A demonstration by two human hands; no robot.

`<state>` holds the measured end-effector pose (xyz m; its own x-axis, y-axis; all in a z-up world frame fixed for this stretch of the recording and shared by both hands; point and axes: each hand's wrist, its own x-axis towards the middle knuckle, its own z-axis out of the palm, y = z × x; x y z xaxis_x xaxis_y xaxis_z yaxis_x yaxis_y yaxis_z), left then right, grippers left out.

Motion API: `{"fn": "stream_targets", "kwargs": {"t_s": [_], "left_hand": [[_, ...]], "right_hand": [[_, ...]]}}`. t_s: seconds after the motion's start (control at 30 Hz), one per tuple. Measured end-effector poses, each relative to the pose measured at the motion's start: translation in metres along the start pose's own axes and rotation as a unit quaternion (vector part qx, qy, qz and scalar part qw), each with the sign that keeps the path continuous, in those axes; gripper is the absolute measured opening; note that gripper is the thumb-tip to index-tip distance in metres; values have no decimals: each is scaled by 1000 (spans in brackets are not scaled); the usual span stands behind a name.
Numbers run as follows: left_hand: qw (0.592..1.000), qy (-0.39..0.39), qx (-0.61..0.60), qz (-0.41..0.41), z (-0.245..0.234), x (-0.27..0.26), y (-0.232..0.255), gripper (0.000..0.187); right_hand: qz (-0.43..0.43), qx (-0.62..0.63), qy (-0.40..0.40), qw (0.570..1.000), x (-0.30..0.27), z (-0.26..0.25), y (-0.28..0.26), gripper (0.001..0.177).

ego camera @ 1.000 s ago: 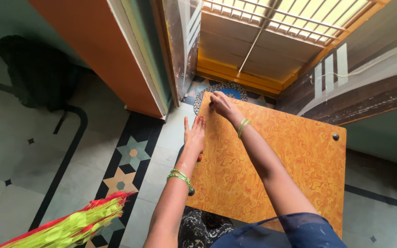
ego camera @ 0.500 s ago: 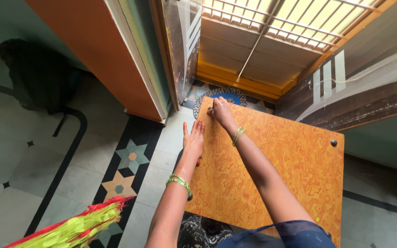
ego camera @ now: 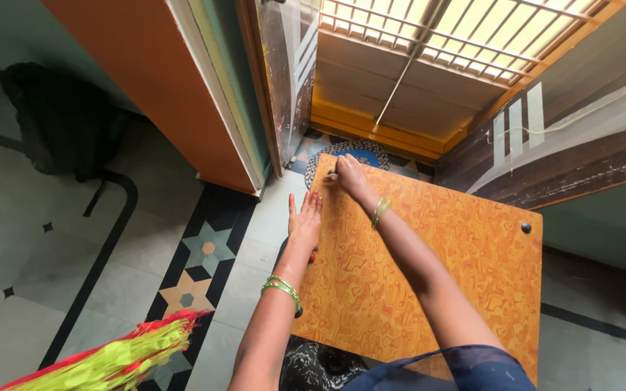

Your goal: The person lifts a small wooden table and removes the top panel. They then sit on the floor and unscrew the four cylindrical legs from the underside of the table base, placing the legs and the top panel on the floor.

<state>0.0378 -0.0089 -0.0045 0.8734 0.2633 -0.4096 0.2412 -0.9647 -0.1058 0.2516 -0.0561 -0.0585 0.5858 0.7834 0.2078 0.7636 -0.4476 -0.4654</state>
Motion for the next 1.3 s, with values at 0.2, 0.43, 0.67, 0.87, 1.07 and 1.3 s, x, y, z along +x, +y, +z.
{"fn": "stream_targets", "kwargs": {"t_s": [0.2,0.43,0.67,0.87,1.07,1.3], "left_hand": [[1000,-15,-4,-1,12,6,0,137],[998,57,-4,-13,28,27,-1,118],[994,83,-55,40,14,2,-18,83],[912,305,-263,81,1,39,-39,38],[841,366,-365,161,-8,124,-50,33],[849,400,-123,322,-14,140,-73,9]], "right_hand": [[39,41,29,998,2,8,-4,37],[-214,14,-33,976,16,-4,34,23],[8,-72,106,992,-100,-42,-6,62],[78,-134,64,986,-136,-63,-28,65],[81,-125,76,986,-134,-68,-35,63],[86,-133,72,985,-135,-66,-34,63]]}}
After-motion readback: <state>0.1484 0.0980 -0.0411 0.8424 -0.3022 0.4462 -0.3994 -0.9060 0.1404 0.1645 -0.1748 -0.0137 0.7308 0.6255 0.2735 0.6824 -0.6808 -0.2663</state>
